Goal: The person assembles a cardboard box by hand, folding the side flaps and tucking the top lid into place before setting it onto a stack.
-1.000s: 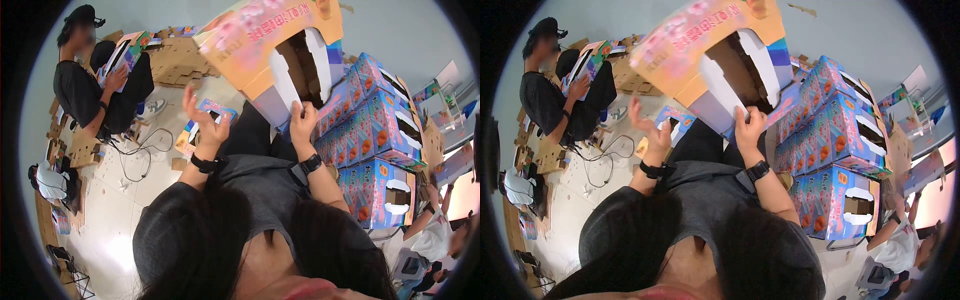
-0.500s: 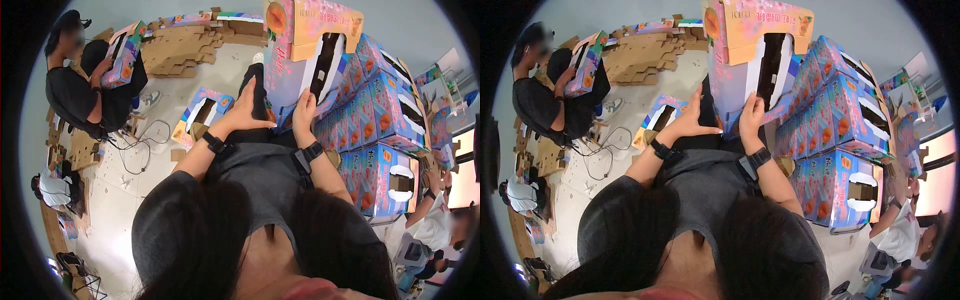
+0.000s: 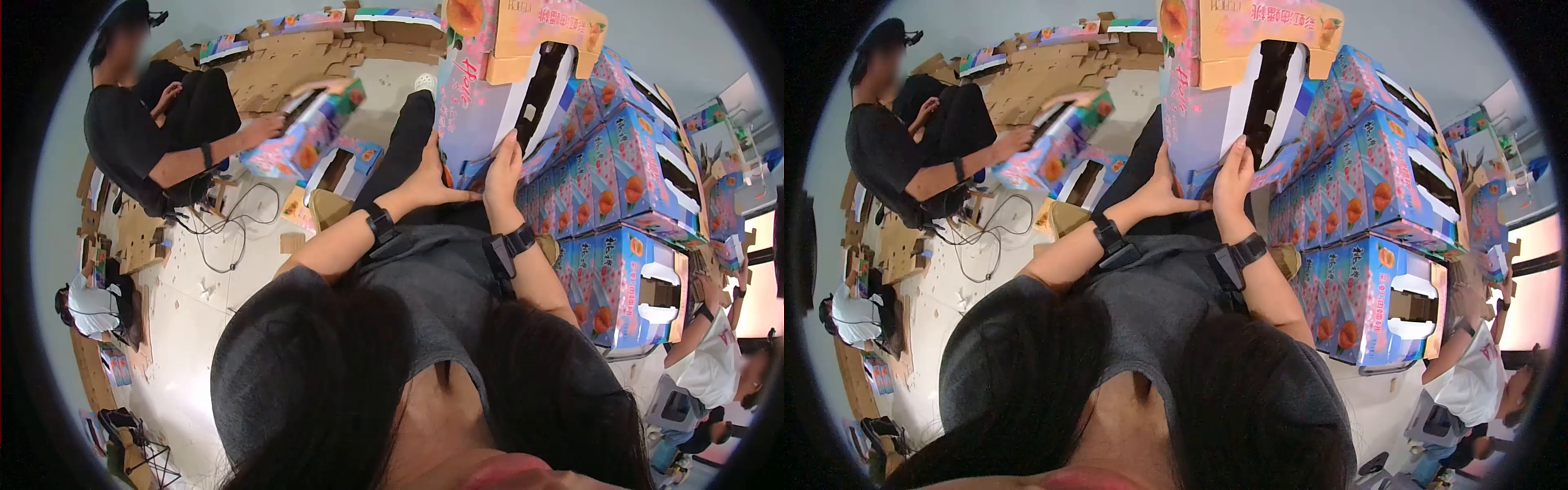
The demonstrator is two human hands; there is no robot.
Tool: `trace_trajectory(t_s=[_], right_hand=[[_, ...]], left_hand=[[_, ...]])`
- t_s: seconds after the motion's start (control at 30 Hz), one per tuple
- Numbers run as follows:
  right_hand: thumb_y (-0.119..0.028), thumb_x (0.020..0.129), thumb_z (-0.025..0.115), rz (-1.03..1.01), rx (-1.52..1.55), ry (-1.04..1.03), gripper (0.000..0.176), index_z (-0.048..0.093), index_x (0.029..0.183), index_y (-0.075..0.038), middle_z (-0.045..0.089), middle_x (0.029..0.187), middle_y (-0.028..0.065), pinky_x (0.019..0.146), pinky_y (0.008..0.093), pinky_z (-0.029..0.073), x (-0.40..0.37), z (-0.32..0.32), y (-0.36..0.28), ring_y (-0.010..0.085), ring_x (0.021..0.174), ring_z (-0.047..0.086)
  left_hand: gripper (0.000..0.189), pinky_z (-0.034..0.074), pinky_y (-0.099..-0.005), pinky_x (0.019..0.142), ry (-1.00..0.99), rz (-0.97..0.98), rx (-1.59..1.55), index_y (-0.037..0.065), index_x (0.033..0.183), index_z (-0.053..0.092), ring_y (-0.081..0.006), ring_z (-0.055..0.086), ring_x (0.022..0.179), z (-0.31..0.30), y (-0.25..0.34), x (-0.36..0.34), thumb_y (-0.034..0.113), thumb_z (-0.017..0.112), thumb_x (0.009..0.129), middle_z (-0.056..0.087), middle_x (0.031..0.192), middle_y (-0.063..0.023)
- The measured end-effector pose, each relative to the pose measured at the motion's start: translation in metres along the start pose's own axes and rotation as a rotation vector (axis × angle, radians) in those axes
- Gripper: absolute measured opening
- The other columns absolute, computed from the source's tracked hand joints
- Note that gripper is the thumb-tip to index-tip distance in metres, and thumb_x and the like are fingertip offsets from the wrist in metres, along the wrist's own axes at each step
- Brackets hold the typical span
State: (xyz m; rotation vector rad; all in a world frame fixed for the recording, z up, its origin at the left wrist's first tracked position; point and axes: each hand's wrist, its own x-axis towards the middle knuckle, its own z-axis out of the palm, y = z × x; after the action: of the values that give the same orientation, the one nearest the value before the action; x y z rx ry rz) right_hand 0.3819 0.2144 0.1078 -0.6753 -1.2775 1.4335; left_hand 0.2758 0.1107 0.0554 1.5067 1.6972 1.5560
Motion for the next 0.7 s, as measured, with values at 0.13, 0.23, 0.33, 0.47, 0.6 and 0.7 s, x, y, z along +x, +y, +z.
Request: trace_trajectory(t_s=[0.13, 0.23, 0.33, 0.47, 0.6, 0.7], right_hand=[[-0.036, 0.106, 0.048, -0.085, -0.265, -0.126, 0.042, 0.059, 0.106, 0.004, 0.061, 0.096, 0.0102, 0.085, 0.0347, 0.044, 0.007, -0.017, 0.008, 0.0212, 0.090, 0.055], [-0.033, 0.099, 0.057, -0.582, -0.842, -0.154, 0.038, 0.060, 0.110, 0.003, 0.061, 0.106, 0.0176, 0.094, 0.0454, 0.041, 0.007, -0.020, -0.004, 0.0350, 0.104, 0.056], [-0.034, 0.091, 0.064, -0.979, -1.015, -0.166, 0.041, 0.061, 0.113, 0.001, 0.060, 0.116, 0.0203, 0.100, 0.0522, 0.036, 0.019, -0.020, -0.029, 0.0419, 0.119, 0.051], [-0.035, 0.086, 0.068, -1.199, -1.123, -0.412, 0.036, 0.068, 0.094, 0.000, 0.064, 0.113, 0.0160, 0.107, 0.0530, 0.034, 0.054, -0.038, -0.042, 0.0370, 0.120, 0.055], [-0.048, 0.085, 0.064, -1.236, -1.373, -0.939, 0.049, 0.070, 0.084, 0.000, 0.066, 0.098, 0.0148, 0.119, 0.0567, 0.024, 0.086, -0.062, -0.054, 0.0357, 0.118, 0.057], [-0.061, 0.080, 0.064, -1.226, -1.370, -1.266, 0.062, 0.068, 0.081, 0.001, 0.064, 0.087, 0.0124, 0.122, 0.0545, 0.021, 0.098, -0.075, -0.055, 0.0312, 0.110, 0.059]], left_hand=[[0.144, 0.024, -0.0427, 0.120, 0.069, -0.041, 0.017, -0.011, 0.152, -0.001, -0.0444, 0.025, 0.145, 0.004, -0.007, -0.001, 0.044, 0.093, 0.058, 0.022, 0.151, -0.0355], [0.139, 0.025, -0.0425, 0.119, 0.073, -0.016, -0.014, -0.009, 0.153, 0.004, -0.0435, 0.028, 0.144, -0.005, 0.000, 0.000, 0.041, 0.093, 0.059, 0.026, 0.150, -0.0341], [0.136, 0.026, -0.0428, 0.119, 0.072, -0.014, -0.083, -0.006, 0.155, 0.006, -0.0415, 0.030, 0.143, -0.007, -0.003, 0.002, 0.039, 0.094, 0.060, 0.029, 0.150, -0.0315], [0.135, 0.026, -0.0424, 0.119, 0.039, -0.028, -0.150, -0.002, 0.156, 0.004, -0.0371, 0.029, 0.145, -0.012, -0.016, 0.005, 0.033, 0.094, 0.062, 0.027, 0.152, -0.0278], [0.134, 0.024, -0.0392, 0.119, -0.051, -0.062, -0.374, 0.008, 0.158, -0.005, -0.0264, 0.026, 0.146, -0.022, 0.006, 0.005, 0.017, 0.092, 0.068, 0.023, 0.157, -0.0159], [0.139, 0.027, -0.0388, 0.118, -0.002, -0.051, -0.344, 0.004, 0.158, -0.011, -0.0264, 0.030, 0.144, -0.020, -0.008, 0.007, 0.016, 0.092, 0.064, 0.021, 0.158, -0.0224]])
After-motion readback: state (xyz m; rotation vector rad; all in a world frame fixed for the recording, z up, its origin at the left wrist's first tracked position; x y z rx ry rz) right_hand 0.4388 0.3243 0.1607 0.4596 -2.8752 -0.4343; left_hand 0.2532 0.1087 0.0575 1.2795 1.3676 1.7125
